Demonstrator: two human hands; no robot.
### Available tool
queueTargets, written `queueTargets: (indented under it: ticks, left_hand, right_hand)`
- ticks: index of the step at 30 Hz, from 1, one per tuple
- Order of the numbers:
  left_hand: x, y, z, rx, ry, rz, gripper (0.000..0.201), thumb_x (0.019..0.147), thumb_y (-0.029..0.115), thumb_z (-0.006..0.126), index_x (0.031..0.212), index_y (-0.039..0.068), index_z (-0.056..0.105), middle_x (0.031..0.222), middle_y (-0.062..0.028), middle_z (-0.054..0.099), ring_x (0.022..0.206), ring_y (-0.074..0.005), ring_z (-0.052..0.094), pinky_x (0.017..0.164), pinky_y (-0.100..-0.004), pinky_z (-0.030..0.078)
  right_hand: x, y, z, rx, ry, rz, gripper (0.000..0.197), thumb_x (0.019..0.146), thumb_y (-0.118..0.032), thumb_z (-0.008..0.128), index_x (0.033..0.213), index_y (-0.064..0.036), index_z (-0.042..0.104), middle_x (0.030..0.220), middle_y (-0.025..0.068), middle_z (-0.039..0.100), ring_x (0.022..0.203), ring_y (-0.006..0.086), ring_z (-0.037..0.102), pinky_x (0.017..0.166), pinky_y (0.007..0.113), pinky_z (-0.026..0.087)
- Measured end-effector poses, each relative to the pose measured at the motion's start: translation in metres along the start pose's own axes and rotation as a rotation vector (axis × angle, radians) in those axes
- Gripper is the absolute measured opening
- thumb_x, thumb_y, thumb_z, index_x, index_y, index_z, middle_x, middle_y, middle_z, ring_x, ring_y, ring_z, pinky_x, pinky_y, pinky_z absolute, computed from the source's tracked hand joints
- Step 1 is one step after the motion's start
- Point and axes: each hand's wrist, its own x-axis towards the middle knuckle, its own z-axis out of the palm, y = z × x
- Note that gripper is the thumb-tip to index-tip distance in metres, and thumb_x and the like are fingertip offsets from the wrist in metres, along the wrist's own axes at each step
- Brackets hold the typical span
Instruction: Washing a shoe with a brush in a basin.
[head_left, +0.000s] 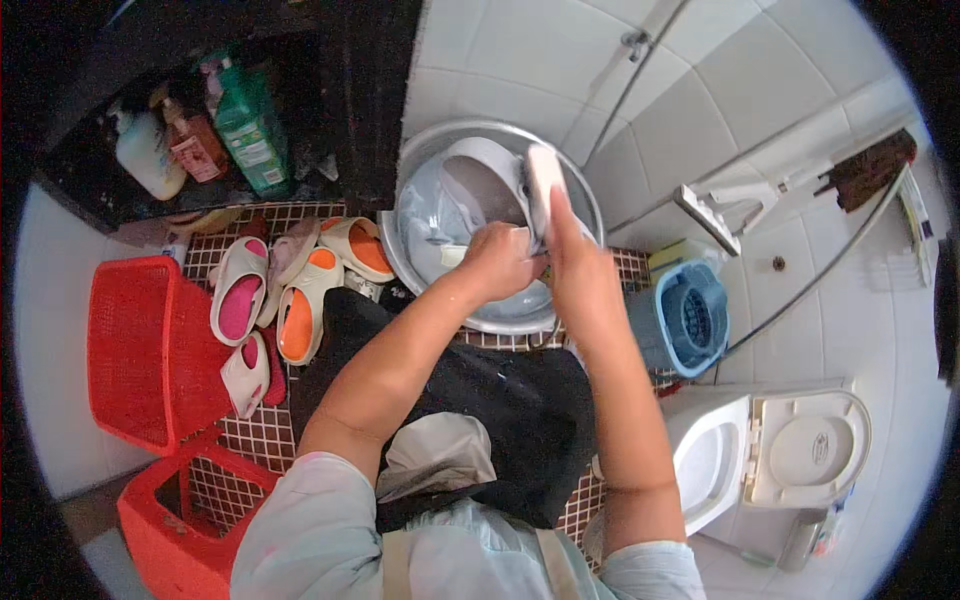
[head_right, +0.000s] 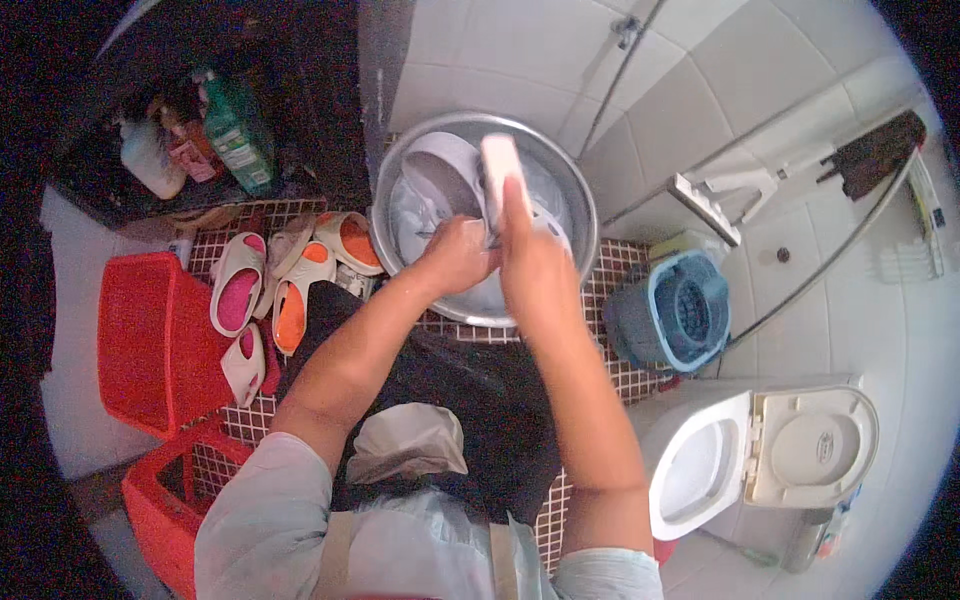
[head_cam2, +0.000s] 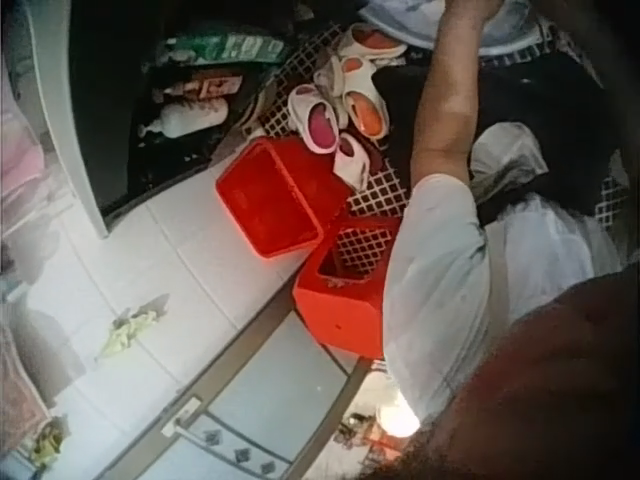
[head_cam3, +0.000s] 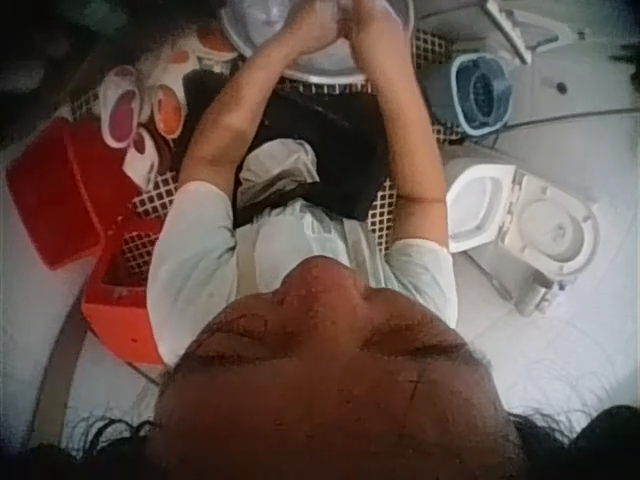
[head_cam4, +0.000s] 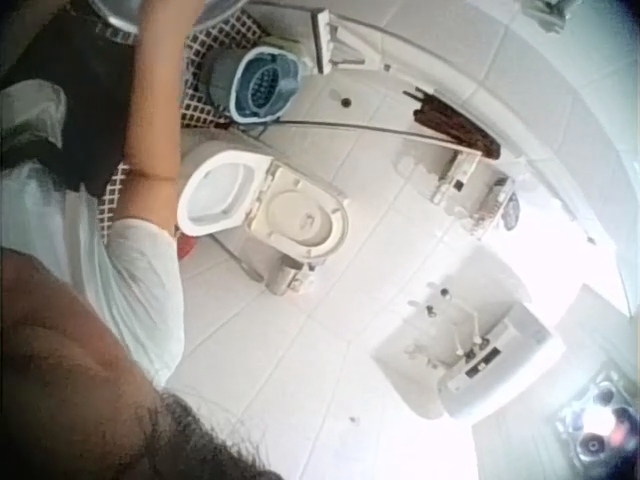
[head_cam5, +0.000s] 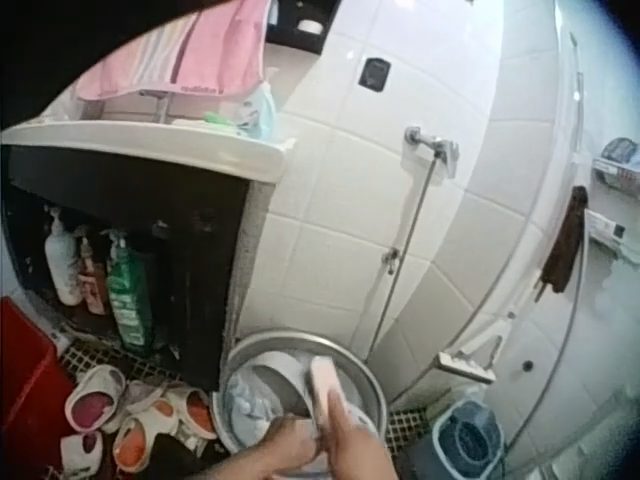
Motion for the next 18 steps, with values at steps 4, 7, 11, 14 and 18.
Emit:
queueTargets:
  ticks: [4,7,11,14,18]
  left_hand:
    - [-0.001,-0.017,-0.004,-0.106,0.139,0.119,0.025,0.071,0.026,0.063,0.075,0.002,0.067,0.076,-0.0229,0.063,0.077,-0.0392,0.062,0.074,-0.0459,0.049]
    - [0.0,-0.018,-0.008,-0.022,0.127,0.045,0.026,0.074,0.027,0.061,0.085,0.003,0.067,0.083,-0.0201,0.065,0.082,-0.0379,0.062,0.076,-0.0453,0.048]
    - [-0.001,0.008,-0.005,0.146,0.042,0.119,0.023,0.074,0.026,0.063,0.085,0.007,0.067,0.084,-0.0181,0.065,0.085,-0.0362,0.061,0.077,-0.0449,0.047]
    - [-0.009,-0.006,0.008,0.006,0.209,0.242,0.022,0.072,0.026,0.064,0.084,0.007,0.067,0.081,-0.0176,0.065,0.082,-0.0358,0.062,0.08,-0.044,0.046]
    - [-0.003,-0.01,-0.018,-0.06,0.06,0.005,0.028,0.073,0.019,0.064,0.096,0.003,0.063,0.093,-0.0182,0.065,0.093,-0.0366,0.06,0.087,-0.044,0.045]
  right_hand:
    - [0.005,0.013,-0.01,0.006,-0.008,0.027,0.058,0.084,-0.003,0.044,0.14,-0.0121,0.029,0.073,0.0264,0.059,0.069,0.0433,0.06,0.061,0.05,0.046]
    - [-0.047,-0.01,-0.017,0.049,-0.112,-0.054,0.063,0.083,-0.001,0.043,0.142,-0.0175,0.028,0.073,0.0273,0.058,0.07,0.0434,0.061,0.063,0.051,0.047]
    - [0.008,0.004,-0.001,-0.033,-0.045,0.074,0.06,0.085,-0.006,0.044,0.141,-0.0188,0.027,0.077,0.0297,0.059,0.072,0.0448,0.061,0.065,0.053,0.048]
    - [0.014,0.012,-0.015,0.0,-0.065,0.146,0.057,0.088,-0.009,0.044,0.142,-0.02,0.027,0.081,0.0292,0.059,0.075,0.043,0.061,0.066,0.051,0.047]
    - [-0.048,-0.015,-0.033,0.012,-0.225,-0.003,0.052,0.092,-0.012,0.043,0.141,-0.0193,0.029,0.086,0.0282,0.06,0.078,0.0422,0.06,0.068,0.049,0.046]
